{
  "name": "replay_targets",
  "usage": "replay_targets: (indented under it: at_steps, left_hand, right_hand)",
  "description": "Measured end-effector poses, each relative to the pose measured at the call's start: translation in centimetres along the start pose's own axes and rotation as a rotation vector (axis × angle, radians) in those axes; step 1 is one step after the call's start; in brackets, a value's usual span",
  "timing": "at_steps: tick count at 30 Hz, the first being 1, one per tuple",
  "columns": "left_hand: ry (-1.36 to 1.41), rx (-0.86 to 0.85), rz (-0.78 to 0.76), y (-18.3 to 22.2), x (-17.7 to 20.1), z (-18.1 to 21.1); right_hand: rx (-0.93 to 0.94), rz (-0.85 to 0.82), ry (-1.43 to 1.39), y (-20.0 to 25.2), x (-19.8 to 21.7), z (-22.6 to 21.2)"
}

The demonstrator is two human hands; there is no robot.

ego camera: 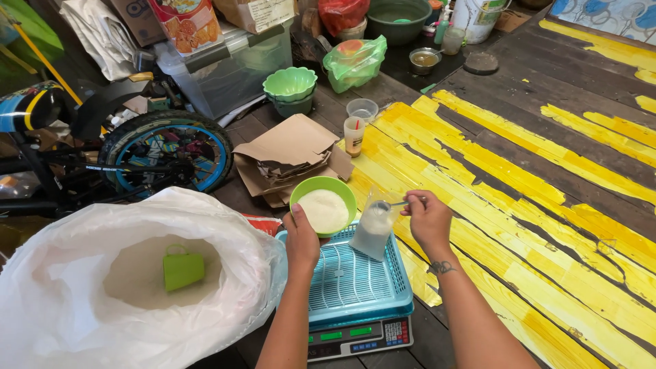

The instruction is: Packaging sugar from a large sack into smaller plastic bags using a scoop, spoon, and digital scale.

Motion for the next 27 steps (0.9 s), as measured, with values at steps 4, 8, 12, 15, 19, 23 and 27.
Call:
replay_targets:
  at_steps: [4,8,12,15,19,23,27]
  left_hand:
    - [-0.026,-0.003,-0.002,0.4,0.6,0.8]
    - [-0.037,-0.014,-0.003,0.8,0.9,1.2]
    - [-0.053,-0.033,-0.006,1.4,1.4,2.1]
    - [-0.024,-0.027,-0.033,1.9,1.7,2.5]
    - [-0.034,-0.03,-0.031,2.4,1.8,2.4]
    - [-0.068,-0.027,-0.057,3.1,1.4,2.7]
    - [-0.065,-0.033,-0.097,3.2,0.7,2.7]
  right_hand:
    - [0.106,-0.074,0.163,0.3,-0.5,-1.4]
    - [0.198,0.017,0.193,0.0,0.2,-2.1]
    - [0.292,0.246,0.068,0.5,2.4,-5.6]
    - [0.298,0.263,-0.231,1.2,2.8,-7.7]
    - [0.208,0.191,-0.408,3.4,0.8,-9.8]
    - [0.185,-0.01,-0.41,4.6,-2.4,-9.6]
    - [0.267,-0.113,-0.302,5.5,-3.5,-11.1]
Point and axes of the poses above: each hand's wrist, its own y-axis away from the middle knuckle, its own x-axis out of the back of the hand, z = x × y, the point moved 8 cm from there along -y, towards the middle knuckle, and after that the axes turned 2 degrees about z, right-handed, at the moved point
